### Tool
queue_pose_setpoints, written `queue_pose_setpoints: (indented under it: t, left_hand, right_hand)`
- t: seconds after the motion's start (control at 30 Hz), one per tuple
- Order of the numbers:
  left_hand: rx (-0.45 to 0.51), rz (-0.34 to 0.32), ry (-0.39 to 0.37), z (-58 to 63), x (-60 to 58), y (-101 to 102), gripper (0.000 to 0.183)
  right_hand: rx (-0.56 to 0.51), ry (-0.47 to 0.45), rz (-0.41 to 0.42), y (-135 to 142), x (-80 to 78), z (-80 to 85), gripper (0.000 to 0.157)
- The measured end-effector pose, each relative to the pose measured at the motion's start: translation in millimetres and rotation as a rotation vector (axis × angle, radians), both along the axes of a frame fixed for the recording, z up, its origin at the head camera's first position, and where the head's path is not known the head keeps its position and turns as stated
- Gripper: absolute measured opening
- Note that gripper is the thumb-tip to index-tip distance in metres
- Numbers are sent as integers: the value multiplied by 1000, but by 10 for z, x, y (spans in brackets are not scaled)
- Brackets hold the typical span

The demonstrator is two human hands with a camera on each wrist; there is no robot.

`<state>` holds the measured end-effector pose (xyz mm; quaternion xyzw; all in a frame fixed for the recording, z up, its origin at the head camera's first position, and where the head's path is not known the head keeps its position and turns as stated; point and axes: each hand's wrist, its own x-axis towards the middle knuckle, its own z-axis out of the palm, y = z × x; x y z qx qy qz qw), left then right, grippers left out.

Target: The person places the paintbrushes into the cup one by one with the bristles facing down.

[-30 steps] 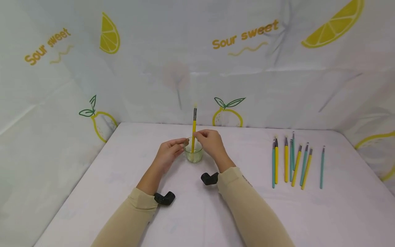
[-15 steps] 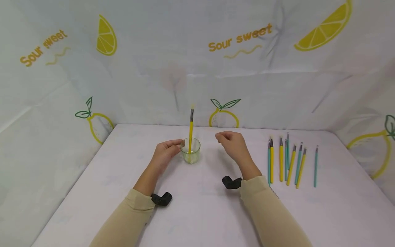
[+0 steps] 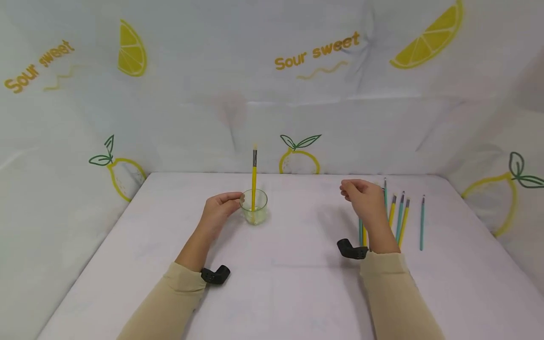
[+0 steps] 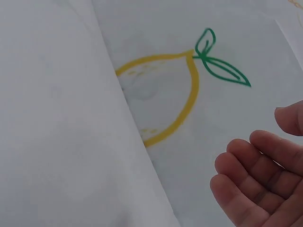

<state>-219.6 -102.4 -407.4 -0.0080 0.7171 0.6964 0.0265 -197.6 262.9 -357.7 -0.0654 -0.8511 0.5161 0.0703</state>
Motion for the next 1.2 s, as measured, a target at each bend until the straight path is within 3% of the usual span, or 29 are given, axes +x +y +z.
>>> queue_pose_setpoints:
  t: [0.1,0.3,0.5,0.67,0.97,1.2]
  left_hand:
    - [-4,16,5,2,9,-15,23]
    - [17,22,-3,-1,2,-13,24]
    - [36,26,-7,-10,-1,-18,25]
    - [41,17,9,-23,-9,-8,25]
    - [40,15,16,-14,-7,7,25]
    - [31,18,17,-12,-4,0,26]
  right_hand:
    - [-4,-1,-64,136,10,-19,56]
    - [188,-106,-161,322,35,-54,63]
    - [240,-262,-115,514,8,-176,63]
    - [301,-340,-53,632,17,-237,60]
    - [417,-334,29,638,28,-272,48]
    - [453,-310,39,595,10,-289,47]
